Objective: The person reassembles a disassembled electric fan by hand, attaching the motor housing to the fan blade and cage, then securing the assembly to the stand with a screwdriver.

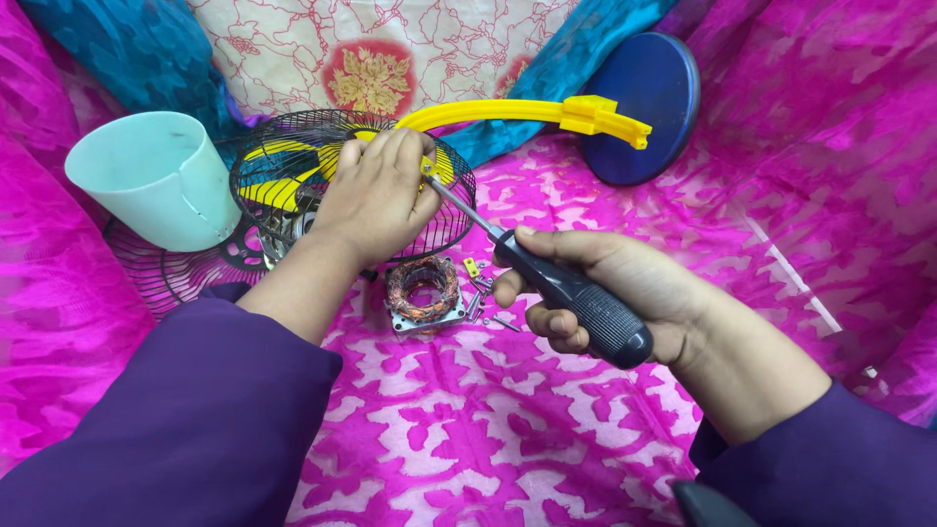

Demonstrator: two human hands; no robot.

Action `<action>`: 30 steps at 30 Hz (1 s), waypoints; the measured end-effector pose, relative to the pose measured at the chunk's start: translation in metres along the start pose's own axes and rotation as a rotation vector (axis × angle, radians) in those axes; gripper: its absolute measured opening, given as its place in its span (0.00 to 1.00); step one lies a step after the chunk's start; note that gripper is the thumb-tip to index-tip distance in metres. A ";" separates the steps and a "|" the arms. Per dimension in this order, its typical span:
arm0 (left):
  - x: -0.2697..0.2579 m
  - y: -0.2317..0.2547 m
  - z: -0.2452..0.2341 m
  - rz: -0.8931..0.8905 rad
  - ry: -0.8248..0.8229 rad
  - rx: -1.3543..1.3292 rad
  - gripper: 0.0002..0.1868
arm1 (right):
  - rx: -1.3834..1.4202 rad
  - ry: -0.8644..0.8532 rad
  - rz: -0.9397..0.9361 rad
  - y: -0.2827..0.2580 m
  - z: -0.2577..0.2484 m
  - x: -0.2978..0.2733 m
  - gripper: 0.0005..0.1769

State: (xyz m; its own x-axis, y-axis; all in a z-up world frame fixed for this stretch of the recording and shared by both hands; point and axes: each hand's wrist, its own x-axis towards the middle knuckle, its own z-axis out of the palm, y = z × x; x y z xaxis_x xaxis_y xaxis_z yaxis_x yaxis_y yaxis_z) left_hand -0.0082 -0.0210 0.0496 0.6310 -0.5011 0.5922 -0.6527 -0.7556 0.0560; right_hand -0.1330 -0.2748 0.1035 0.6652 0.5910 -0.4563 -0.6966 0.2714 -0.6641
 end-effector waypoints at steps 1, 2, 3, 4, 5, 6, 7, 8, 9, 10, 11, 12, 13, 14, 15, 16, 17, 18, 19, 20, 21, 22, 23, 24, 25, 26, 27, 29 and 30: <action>-0.001 -0.001 0.001 0.006 -0.002 0.001 0.19 | 0.036 0.028 -0.038 0.003 0.002 0.001 0.20; -0.001 -0.002 0.002 0.015 -0.005 0.003 0.19 | 0.074 -0.014 -0.056 0.006 0.004 0.001 0.20; -0.001 -0.003 0.003 0.023 -0.008 0.005 0.19 | 0.112 -0.057 -0.074 0.007 0.006 0.002 0.20; -0.001 -0.003 0.003 0.021 -0.009 0.003 0.19 | 0.151 -0.098 -0.093 0.009 0.007 0.002 0.20; -0.002 -0.003 0.003 0.019 -0.011 0.002 0.19 | 0.176 -0.114 -0.089 0.009 0.008 0.002 0.20; -0.002 -0.003 0.003 0.016 -0.011 0.000 0.19 | 0.200 -0.130 -0.085 0.010 0.009 0.003 0.20; -0.002 -0.003 0.004 0.011 -0.019 0.004 0.19 | 0.224 -0.147 -0.080 0.010 0.010 0.003 0.20; -0.001 -0.003 0.004 0.006 -0.026 0.009 0.19 | 0.242 -0.147 -0.075 0.011 0.010 0.003 0.20; -0.001 -0.003 0.004 0.001 -0.034 0.013 0.18 | 0.260 -0.148 -0.070 0.011 0.010 0.002 0.20; -0.001 -0.003 0.004 -0.002 -0.034 0.010 0.18 | 0.279 -0.150 -0.066 0.011 0.010 0.002 0.20; -0.001 -0.003 0.004 -0.005 -0.034 0.008 0.18 | 0.299 -0.168 -0.062 0.012 0.010 0.002 0.20; -0.001 -0.003 0.004 -0.011 -0.033 0.005 0.18 | 0.317 -0.188 -0.055 0.012 0.011 0.002 0.20; -0.001 -0.003 0.004 0.000 -0.025 0.009 0.18 | 0.335 -0.207 -0.048 0.013 0.011 0.002 0.20; -0.001 -0.004 0.005 0.011 -0.017 0.012 0.18 | 0.332 -0.198 -0.052 0.013 0.011 0.001 0.20; -0.001 -0.004 0.005 0.022 -0.008 0.014 0.18 | 0.329 -0.190 -0.055 0.014 0.012 0.001 0.20; -0.001 -0.004 0.005 0.013 -0.016 0.013 0.17 | 0.328 -0.181 -0.060 0.014 0.012 0.000 0.19; 0.000 -0.003 0.005 0.004 -0.023 0.013 0.17 | 0.345 -0.202 -0.050 0.014 0.012 0.000 0.20; -0.001 -0.003 0.005 -0.007 -0.028 0.012 0.17 | 0.359 -0.223 -0.038 0.014 0.013 -0.001 0.20; -0.001 -0.003 0.005 -0.006 -0.022 0.009 0.17 | 0.373 -0.244 -0.026 0.014 0.014 -0.001 0.21; -0.001 -0.003 0.006 -0.003 -0.016 0.006 0.17 | 0.374 -0.226 -0.025 0.014 0.015 -0.001 0.21; -0.001 -0.003 0.006 0.000 -0.009 0.004 0.17 | 0.376 -0.208 -0.025 0.014 0.015 -0.002 0.22; -0.001 -0.003 0.005 -0.003 -0.014 0.001 0.17 | 0.379 -0.190 -0.025 0.014 0.016 -0.003 0.22; -0.001 -0.003 0.005 -0.005 -0.018 -0.001 0.16 | 0.387 -0.187 -0.015 0.014 0.016 -0.003 0.22; -0.001 -0.003 0.005 -0.009 -0.021 -0.004 0.16 | 0.395 -0.184 -0.004 0.013 0.017 -0.003 0.23; -0.001 -0.003 0.005 -0.013 -0.022 -0.005 0.16 | 0.402 -0.180 0.007 0.013 0.017 -0.003 0.23; -0.001 -0.003 0.005 -0.016 -0.024 -0.007 0.17 | 0.419 -0.190 0.021 0.013 0.018 -0.003 0.23; 0.000 -0.002 0.004 -0.019 -0.026 -0.009 0.17 | 0.435 -0.200 0.034 0.013 0.018 -0.003 0.22; 0.000 -0.002 0.005 -0.018 -0.026 0.006 0.17 | 0.464 -0.231 0.055 0.012 0.018 -0.003 0.22; 0.000 -0.002 0.005 -0.017 -0.026 0.014 0.17 | 0.477 -0.251 0.062 0.012 0.017 -0.002 0.22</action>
State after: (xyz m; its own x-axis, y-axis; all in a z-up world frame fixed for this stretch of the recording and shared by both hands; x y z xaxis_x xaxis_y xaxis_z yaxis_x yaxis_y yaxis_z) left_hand -0.0054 -0.0214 0.0457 0.6525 -0.4991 0.5702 -0.6361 -0.7697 0.0544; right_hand -0.1476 -0.2595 0.1068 0.5749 0.7644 -0.2916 -0.8161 0.5103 -0.2712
